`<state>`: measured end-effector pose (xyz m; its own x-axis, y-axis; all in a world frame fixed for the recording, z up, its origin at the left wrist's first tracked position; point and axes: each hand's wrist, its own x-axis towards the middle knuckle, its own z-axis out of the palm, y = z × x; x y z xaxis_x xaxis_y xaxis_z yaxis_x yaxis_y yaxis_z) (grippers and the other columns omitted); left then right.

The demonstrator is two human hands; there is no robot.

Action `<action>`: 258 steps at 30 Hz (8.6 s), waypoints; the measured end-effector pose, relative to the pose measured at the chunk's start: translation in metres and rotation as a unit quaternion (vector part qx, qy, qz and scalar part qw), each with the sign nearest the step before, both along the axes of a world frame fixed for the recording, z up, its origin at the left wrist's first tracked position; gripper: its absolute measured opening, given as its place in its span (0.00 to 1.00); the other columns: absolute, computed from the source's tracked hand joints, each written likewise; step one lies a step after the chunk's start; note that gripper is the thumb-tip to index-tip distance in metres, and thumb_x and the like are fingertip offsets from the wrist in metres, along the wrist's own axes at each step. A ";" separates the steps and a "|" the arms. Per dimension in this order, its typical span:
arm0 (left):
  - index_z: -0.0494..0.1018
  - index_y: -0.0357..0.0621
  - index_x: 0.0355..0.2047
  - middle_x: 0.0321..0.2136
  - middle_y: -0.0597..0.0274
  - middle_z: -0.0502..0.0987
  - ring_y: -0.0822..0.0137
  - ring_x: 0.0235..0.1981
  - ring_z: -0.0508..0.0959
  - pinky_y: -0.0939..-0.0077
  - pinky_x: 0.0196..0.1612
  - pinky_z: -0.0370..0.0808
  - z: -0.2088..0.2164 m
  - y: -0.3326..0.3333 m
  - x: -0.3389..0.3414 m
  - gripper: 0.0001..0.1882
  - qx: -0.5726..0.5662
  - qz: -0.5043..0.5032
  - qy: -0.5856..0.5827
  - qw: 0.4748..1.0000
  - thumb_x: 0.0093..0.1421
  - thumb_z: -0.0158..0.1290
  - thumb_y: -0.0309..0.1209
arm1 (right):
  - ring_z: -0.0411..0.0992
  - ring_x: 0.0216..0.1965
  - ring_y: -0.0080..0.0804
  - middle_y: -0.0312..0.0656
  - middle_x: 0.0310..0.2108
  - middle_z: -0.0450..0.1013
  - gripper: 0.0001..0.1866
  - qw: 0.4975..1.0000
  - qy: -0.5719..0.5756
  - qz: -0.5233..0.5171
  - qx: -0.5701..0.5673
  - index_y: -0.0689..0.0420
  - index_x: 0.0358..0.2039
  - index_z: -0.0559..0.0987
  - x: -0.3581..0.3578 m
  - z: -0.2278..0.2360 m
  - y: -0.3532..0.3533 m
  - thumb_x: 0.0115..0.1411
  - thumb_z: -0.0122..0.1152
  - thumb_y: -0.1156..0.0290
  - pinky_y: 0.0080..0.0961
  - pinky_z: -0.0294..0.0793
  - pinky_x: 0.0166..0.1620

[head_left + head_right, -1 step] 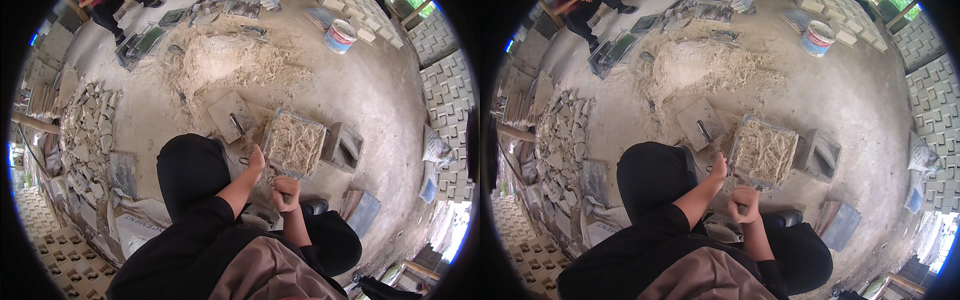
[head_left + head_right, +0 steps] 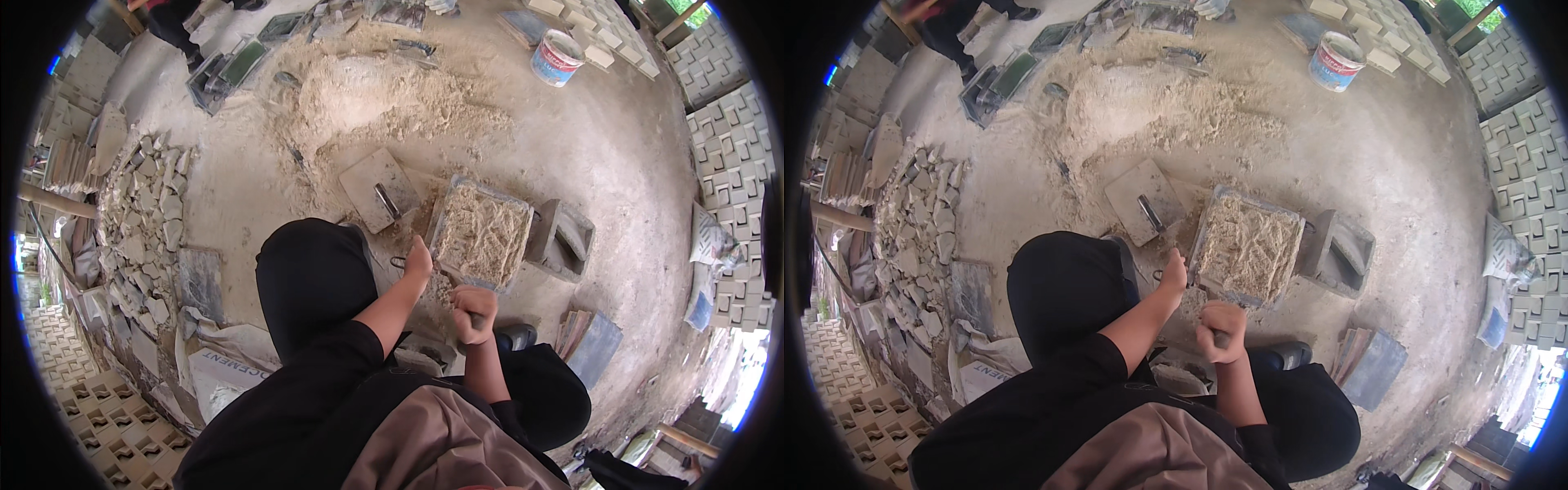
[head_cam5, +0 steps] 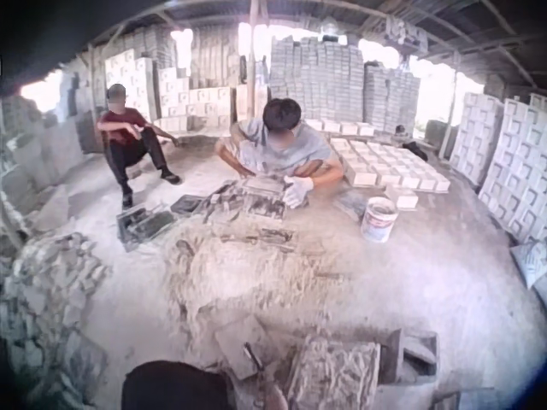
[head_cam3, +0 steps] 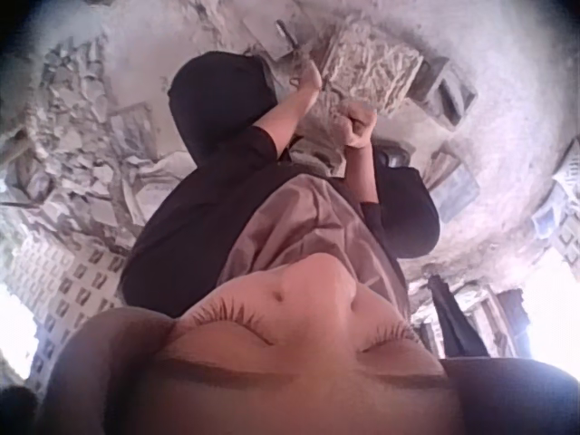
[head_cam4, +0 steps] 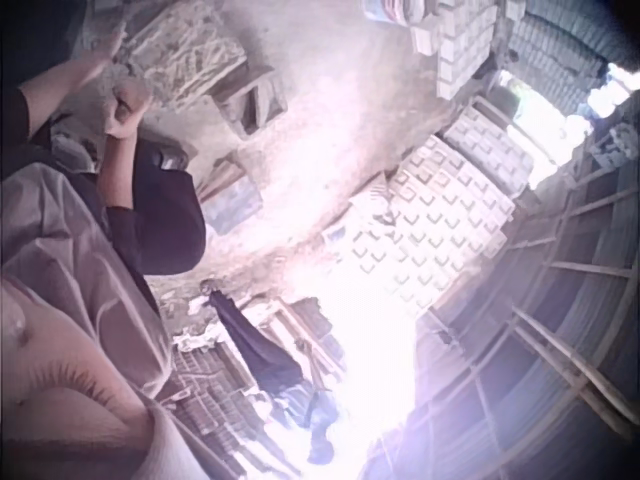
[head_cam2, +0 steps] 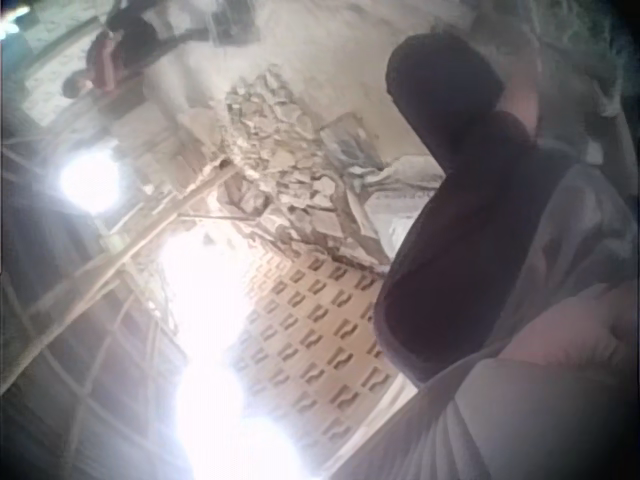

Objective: The person uses a wooden-handled chisel-like tool to carve or scrape out a square recess in a block of compressed sand or stone material.

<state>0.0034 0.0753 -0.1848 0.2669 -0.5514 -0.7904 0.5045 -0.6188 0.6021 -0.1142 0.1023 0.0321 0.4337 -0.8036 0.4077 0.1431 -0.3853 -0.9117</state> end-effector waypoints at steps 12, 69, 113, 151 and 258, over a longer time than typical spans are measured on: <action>0.67 0.33 0.44 0.45 0.49 0.69 0.51 0.49 0.66 0.61 0.51 0.58 0.037 -0.013 -0.014 0.37 0.068 -0.070 -0.076 0.992 0.61 0.18 0.52 | 0.57 0.09 0.29 0.40 0.06 0.56 0.07 0.995 0.004 -0.073 0.063 0.61 0.06 0.57 -0.014 0.011 -0.026 0.34 0.43 0.79 0.22 0.62 0.17; 0.68 0.37 0.40 0.40 0.49 0.73 0.51 0.44 0.69 0.62 0.47 0.62 0.058 -0.013 -0.032 0.27 0.029 -0.042 -0.200 0.978 0.61 0.27 0.47 | 0.49 0.08 0.27 0.39 0.06 0.51 0.09 0.992 0.037 -0.100 0.073 0.62 0.06 0.57 -0.058 0.017 -0.041 0.33 0.45 0.75 0.25 0.47 0.14; 0.65 0.33 0.41 0.42 0.48 0.71 0.51 0.45 0.69 0.62 0.48 0.61 0.066 -0.014 -0.030 0.27 0.024 -0.080 -0.200 0.976 0.61 0.28 0.46 | 0.48 0.08 0.28 0.40 0.06 0.50 0.10 0.985 0.057 -0.129 0.098 0.63 0.06 0.57 -0.072 0.011 -0.045 0.32 0.46 0.73 0.26 0.46 0.14; 0.64 0.32 0.40 0.40 0.40 0.69 0.45 0.44 0.67 0.58 0.46 0.61 0.082 -0.013 -0.036 0.28 0.020 -0.099 -0.248 0.963 0.61 0.28 0.48 | 0.51 0.10 0.14 0.31 0.07 0.56 0.22 0.911 -0.102 -0.394 0.066 0.60 0.08 0.61 -0.080 0.022 -0.039 0.60 0.42 0.73 0.18 0.44 0.14; 0.66 0.32 0.41 0.40 0.50 0.71 0.59 0.46 0.70 0.69 0.47 0.63 0.066 -0.014 -0.025 0.33 0.034 -0.043 -0.134 0.990 0.62 0.24 0.51 | 0.47 0.11 0.16 0.34 0.06 0.52 0.20 0.920 0.035 -0.384 0.074 0.63 0.08 0.59 -0.031 -0.006 -0.039 0.54 0.51 0.76 0.24 0.42 0.15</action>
<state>-0.0212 0.0612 -0.1187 0.4259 -0.5283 -0.7345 0.2771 -0.6966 0.6618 -0.1449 0.0629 0.0264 -0.2642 -0.9283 0.2619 -0.1798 -0.2194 -0.9589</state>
